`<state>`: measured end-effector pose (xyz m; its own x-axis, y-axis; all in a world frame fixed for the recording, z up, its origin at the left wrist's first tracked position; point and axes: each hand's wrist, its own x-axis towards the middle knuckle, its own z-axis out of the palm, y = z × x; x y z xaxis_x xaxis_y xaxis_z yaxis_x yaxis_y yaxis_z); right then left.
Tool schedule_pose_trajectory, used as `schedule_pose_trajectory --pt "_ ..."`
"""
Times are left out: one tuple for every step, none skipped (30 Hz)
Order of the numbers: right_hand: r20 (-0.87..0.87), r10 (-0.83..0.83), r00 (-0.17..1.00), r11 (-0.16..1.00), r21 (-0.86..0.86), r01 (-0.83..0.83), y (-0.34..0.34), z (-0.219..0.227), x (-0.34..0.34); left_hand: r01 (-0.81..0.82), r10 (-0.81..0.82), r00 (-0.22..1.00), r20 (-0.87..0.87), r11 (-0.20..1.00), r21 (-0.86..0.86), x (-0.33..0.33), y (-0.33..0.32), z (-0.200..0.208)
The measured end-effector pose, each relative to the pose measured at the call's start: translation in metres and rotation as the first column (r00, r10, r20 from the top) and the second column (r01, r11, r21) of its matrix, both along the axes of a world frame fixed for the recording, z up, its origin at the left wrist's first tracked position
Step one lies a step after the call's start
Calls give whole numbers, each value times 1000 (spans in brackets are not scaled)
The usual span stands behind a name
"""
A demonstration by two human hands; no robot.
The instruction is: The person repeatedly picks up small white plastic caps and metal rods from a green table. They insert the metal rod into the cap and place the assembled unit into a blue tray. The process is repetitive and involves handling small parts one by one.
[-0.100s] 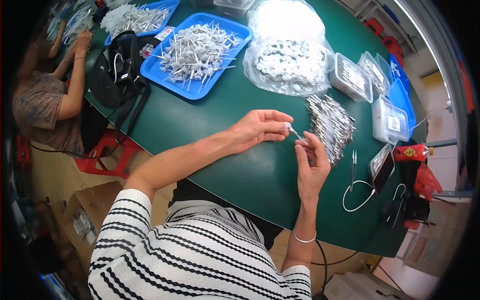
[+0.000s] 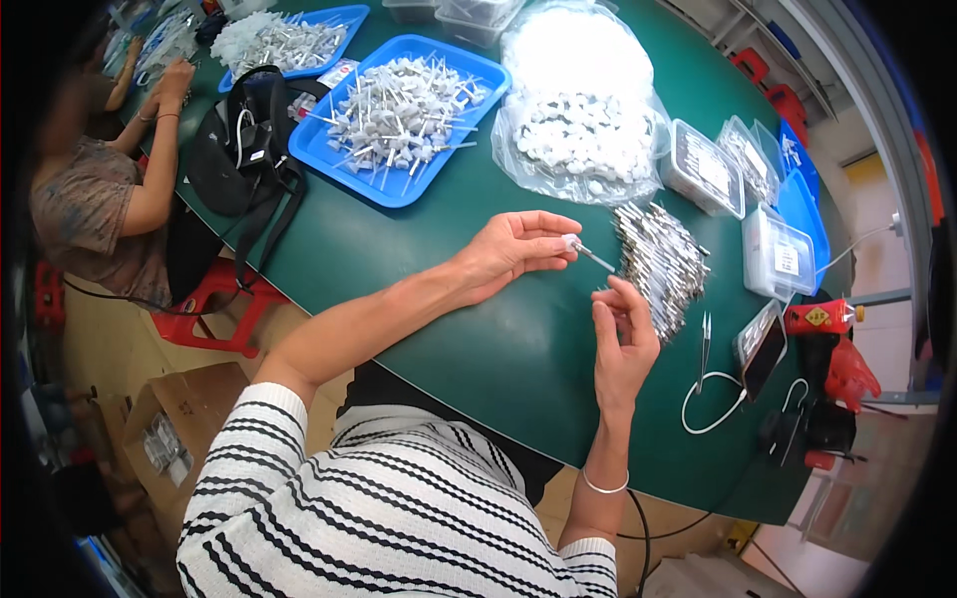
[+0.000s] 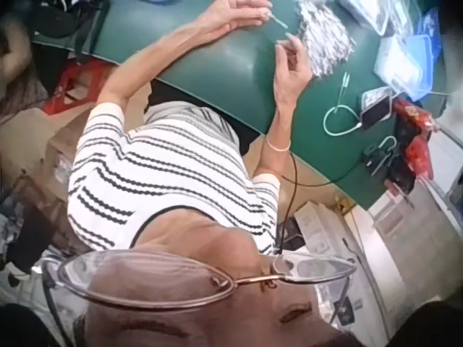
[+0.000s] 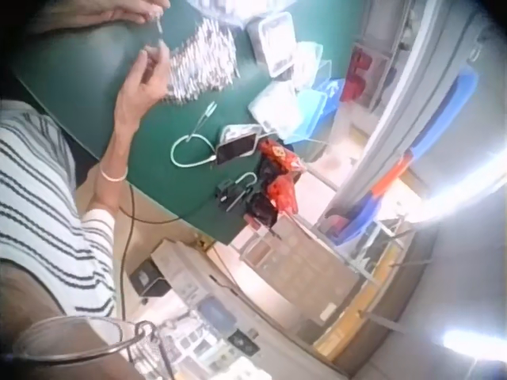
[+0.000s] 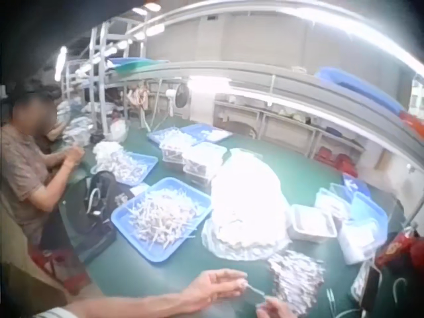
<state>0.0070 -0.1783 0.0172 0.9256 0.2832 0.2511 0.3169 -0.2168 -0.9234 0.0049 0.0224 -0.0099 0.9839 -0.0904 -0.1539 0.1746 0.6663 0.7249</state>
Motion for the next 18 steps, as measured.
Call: schedule_pose_trajectory --pt "-6 -10 1000 1000 2 10 0 -1 -1 -42 40 999 36 999 34 0 3 2" --pt "12 0 1000 1000 -27 1 0 0 -1 -84 79 994 73 994 65 1 7 4" --pt "29 10 1000 998 -56 -8 0 2 -1 -134 125 988 96 986 96 2 11 6" --pt "46 20 999 996 -89 -16 0 4 -1 -184 169 978 120 975 122 3 14 8" --pt "65 28 998 994 -110 -21 0 4 -2 -233 212 967 144 962 146 3 17 10" --pt "83 36 996 991 -132 -24 0 5 -2 -271 244 955 168 950 157 4 19 10" --pt "101 44 994 988 -151 -28 0 5 -3 -308 276 942 191 936 170 5 22 10" --pt "112 59 992 986 -159 -41 0 5 -3 -346 306 927 215 921 182 6 24 10" --pt "124 75 989 985 -166 -54 1 4 -3 -395 348 908 235 897 198 6 26 12" --pt "136 90 987 982 -179 -64 2 4 -4 -442 388 886 255 872 208 7 28 13" --pt "153 102 983 980 -184 -73 3 3 -5 -489 428 861 275 845 217 8 30 14" --pt "156 114 981 978 -194 -83 4 4 -5 -497 438 854 280 845 198 9 31 15" --pt "157 134 978 974 -203 -101 5 3 -6 -512 454 845 283 840 179 9 34 15" --pt "159 157 975 970 -212 -122 7 3 -7 -528 473 833 286 834 160 9 37 15" --pt "165 164 973 967 -223 -125 9 3 -9 -516 474 846 243 843 153 9 39 15" --pt "160 171 972 962 -239 -131 10 3 -10 -521 489 848 203 841 149 8 41 16" --pt "160 187 969 958 -248 -143 12 3 -11 -534 510 843 170 833 147 8 47 17" --pt "161 206 965 953 -259 -160 13 2 -12 -533 514 840 172 842 89 10 47 13"
